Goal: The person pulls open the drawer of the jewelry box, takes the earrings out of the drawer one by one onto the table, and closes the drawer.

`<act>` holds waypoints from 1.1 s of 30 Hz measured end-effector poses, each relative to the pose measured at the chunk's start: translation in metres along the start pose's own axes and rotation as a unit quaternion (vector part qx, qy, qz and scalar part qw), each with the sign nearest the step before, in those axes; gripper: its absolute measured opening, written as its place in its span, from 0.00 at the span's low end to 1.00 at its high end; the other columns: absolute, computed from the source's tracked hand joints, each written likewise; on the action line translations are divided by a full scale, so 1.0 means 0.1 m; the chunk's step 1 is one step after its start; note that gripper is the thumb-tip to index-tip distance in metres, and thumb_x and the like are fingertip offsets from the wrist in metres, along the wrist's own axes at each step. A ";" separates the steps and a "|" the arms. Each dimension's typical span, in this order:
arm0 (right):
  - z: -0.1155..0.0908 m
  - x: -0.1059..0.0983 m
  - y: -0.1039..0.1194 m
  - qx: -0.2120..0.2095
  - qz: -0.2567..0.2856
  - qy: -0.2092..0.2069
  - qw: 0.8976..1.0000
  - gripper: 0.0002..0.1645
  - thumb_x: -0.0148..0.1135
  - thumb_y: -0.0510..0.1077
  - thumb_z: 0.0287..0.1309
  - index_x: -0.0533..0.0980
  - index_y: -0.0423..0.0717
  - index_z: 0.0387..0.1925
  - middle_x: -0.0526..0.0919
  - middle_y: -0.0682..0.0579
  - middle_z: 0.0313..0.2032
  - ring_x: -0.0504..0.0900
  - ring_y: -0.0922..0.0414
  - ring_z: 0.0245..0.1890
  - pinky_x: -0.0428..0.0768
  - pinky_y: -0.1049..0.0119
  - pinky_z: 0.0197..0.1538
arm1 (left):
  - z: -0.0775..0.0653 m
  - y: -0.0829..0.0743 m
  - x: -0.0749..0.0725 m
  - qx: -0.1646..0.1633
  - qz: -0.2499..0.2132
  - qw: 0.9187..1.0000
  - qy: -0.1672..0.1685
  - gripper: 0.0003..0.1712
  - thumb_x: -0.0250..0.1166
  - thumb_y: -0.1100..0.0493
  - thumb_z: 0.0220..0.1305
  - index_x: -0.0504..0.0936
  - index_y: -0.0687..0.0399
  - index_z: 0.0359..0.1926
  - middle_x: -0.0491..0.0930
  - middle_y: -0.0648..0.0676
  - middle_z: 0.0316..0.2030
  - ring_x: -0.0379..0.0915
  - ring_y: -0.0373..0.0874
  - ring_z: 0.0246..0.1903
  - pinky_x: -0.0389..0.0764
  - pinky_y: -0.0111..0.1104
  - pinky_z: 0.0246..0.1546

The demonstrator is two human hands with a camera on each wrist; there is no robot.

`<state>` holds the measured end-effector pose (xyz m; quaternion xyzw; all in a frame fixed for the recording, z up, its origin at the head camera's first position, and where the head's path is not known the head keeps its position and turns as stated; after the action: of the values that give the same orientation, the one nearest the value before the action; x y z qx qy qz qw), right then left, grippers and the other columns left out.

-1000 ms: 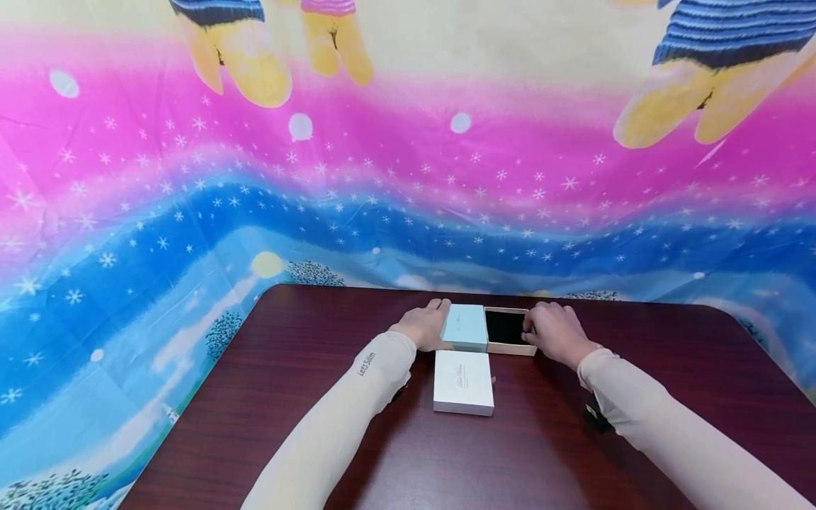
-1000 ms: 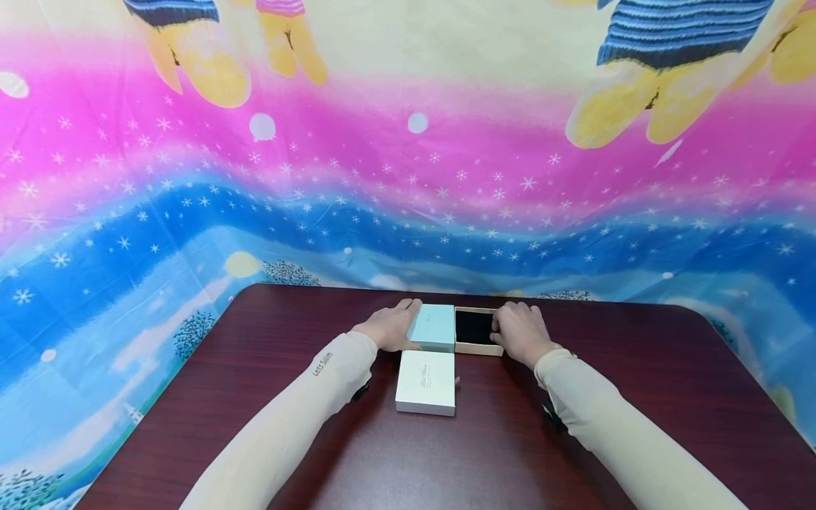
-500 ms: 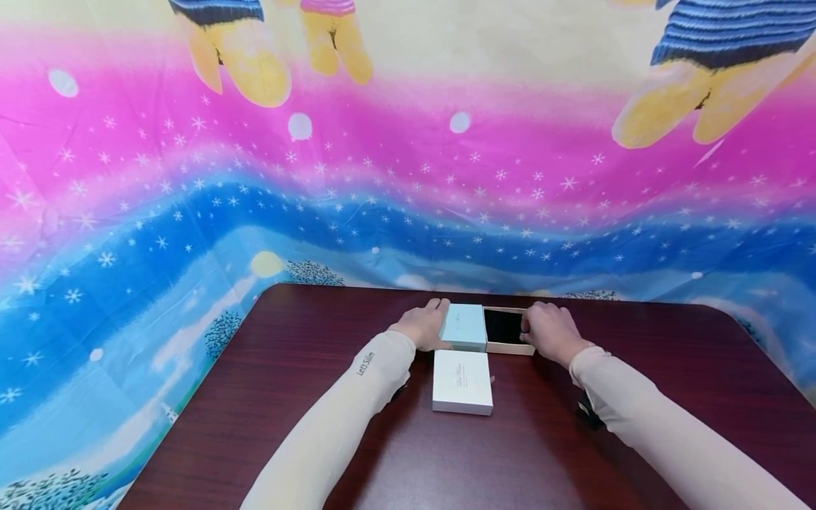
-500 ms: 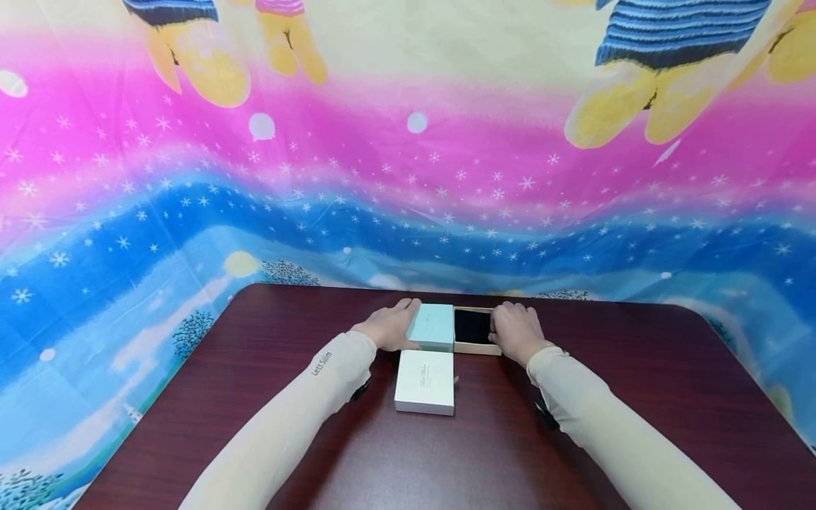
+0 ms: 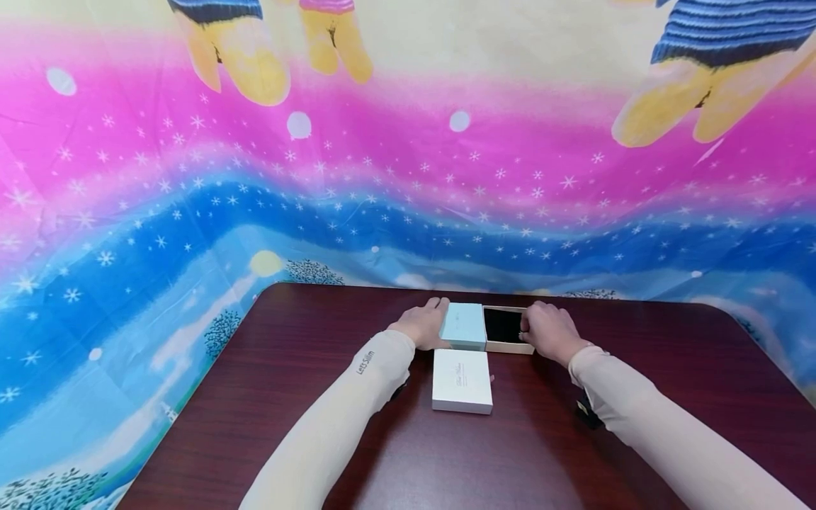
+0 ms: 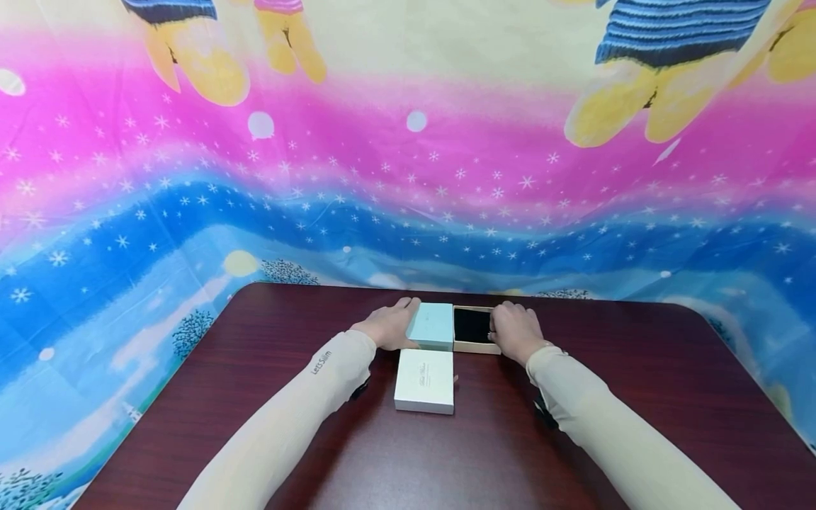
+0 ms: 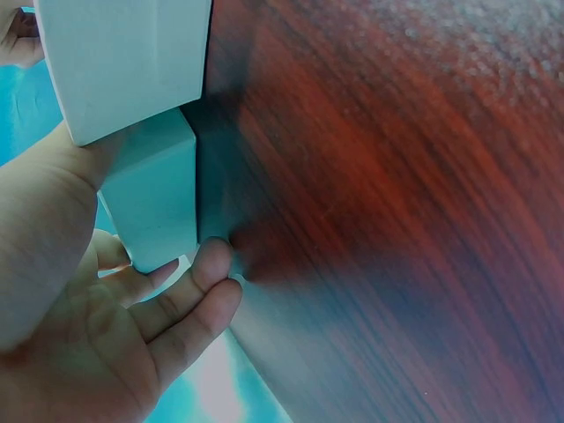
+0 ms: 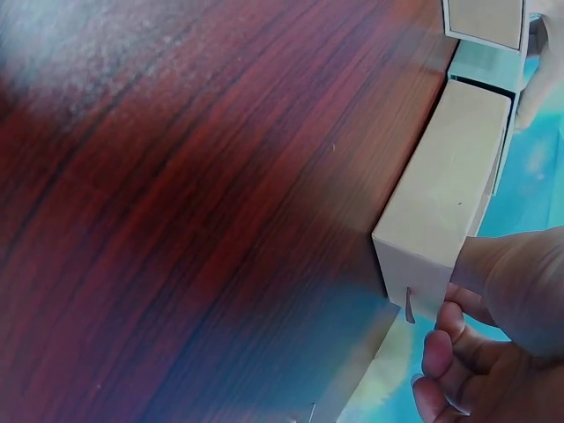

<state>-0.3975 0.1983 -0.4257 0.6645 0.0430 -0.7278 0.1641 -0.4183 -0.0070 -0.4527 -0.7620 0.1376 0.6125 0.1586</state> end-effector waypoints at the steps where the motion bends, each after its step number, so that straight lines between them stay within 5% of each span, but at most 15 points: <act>1: 0.00 0.00 0.00 -0.001 0.001 -0.001 1.000 0.10 0.72 0.40 0.55 0.80 0.48 0.21 0.79 0.50 0.28 0.77 0.52 0.29 0.74 0.52 0.33 | 0.00 0.00 0.00 0.000 0.001 1.000 0.000 0.57 0.67 0.36 0.64 0.45 0.51 0.81 0.51 0.55 0.80 0.73 0.49 0.66 0.74 0.39 0.66; 14: 0.00 0.03 -0.01 0.002 0.021 0.010 1.000 0.11 0.70 0.37 0.56 0.77 0.47 0.22 0.77 0.48 0.30 0.76 0.53 0.29 0.76 0.54 0.33 | 0.01 0.01 0.00 0.005 0.000 1.000 0.000 0.57 0.67 0.37 0.64 0.47 0.52 0.81 0.53 0.56 0.79 0.78 0.49 0.59 0.77 0.40 0.62; 33: 0.00 0.02 -0.02 -0.019 0.036 0.020 0.999 0.11 0.67 0.37 0.56 0.77 0.46 0.21 0.75 0.49 0.29 0.72 0.57 0.26 0.73 0.60 0.32 | 0.01 0.00 0.02 0.003 -0.003 1.000 0.003 0.57 0.67 0.38 0.65 0.44 0.52 0.81 0.50 0.56 0.80 0.76 0.50 0.63 0.74 0.41 0.66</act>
<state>-0.3979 0.2000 -0.4276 0.6766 0.0359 -0.7073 0.2017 -0.4188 -0.0066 -0.4552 -0.7640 0.1375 0.6091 0.1625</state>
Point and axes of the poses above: each hand's wrist, its own z-axis towards the middle knuckle, its own x-axis out of the palm, y = z × x, the point moved 8 cm from there along z, towards the middle knuckle
